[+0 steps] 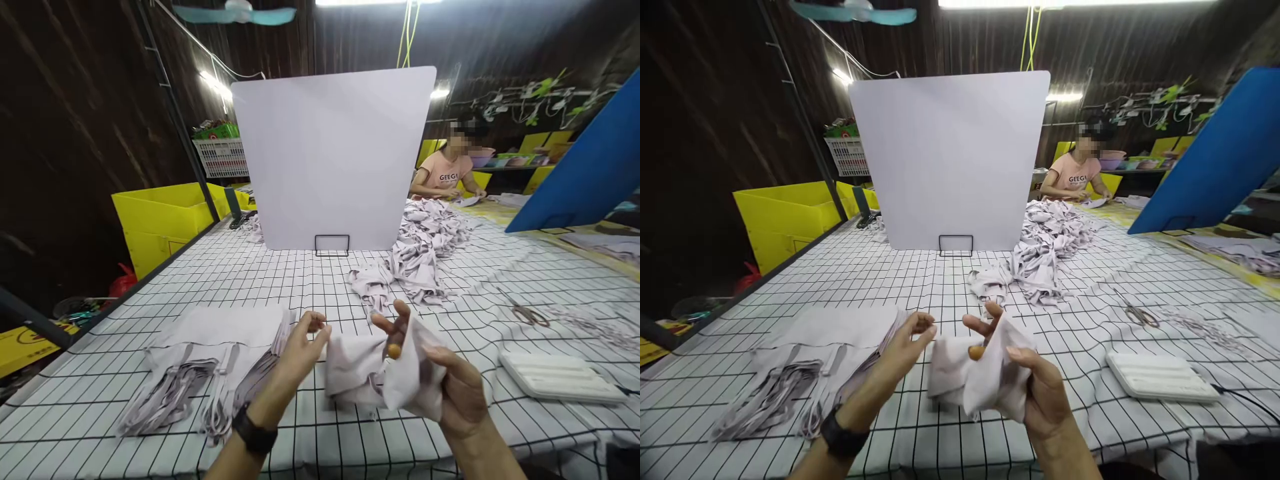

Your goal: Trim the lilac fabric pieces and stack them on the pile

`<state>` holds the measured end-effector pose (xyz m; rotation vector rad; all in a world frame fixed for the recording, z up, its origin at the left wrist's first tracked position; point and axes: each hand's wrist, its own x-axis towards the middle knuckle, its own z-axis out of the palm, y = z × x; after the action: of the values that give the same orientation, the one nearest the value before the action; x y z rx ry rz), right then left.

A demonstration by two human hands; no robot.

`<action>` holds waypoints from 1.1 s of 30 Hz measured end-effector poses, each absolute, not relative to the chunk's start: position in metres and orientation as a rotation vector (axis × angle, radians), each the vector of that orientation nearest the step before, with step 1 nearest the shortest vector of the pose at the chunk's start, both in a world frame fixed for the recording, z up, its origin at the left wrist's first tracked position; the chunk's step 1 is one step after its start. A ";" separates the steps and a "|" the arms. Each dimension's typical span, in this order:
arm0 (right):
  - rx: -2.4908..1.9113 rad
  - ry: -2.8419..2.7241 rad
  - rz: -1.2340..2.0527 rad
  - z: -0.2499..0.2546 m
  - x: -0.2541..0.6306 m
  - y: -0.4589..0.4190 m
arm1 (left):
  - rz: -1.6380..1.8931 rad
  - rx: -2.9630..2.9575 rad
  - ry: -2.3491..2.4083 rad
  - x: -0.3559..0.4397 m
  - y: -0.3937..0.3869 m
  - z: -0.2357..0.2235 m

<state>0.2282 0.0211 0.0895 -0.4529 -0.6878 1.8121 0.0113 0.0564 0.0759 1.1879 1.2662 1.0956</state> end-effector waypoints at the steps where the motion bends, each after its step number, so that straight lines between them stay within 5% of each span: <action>1: -0.433 -0.658 1.813 0.088 0.224 0.023 | 1.077 1.325 1.313 0.014 0.049 0.077; 5: -0.444 -0.618 1.814 0.084 0.210 0.031 | 0.831 1.576 1.003 0.033 0.018 0.085; 20: -1.084 -1.079 1.334 0.073 0.240 0.039 | 1.091 1.493 0.778 0.029 0.047 0.152; 33: -0.743 -1.165 1.611 0.085 0.215 0.015 | 1.158 1.526 0.800 0.030 0.052 0.189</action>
<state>0.2151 0.0148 0.0854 -0.7431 -1.1646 1.6115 0.0303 0.0522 0.1890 1.5261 0.7996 1.1577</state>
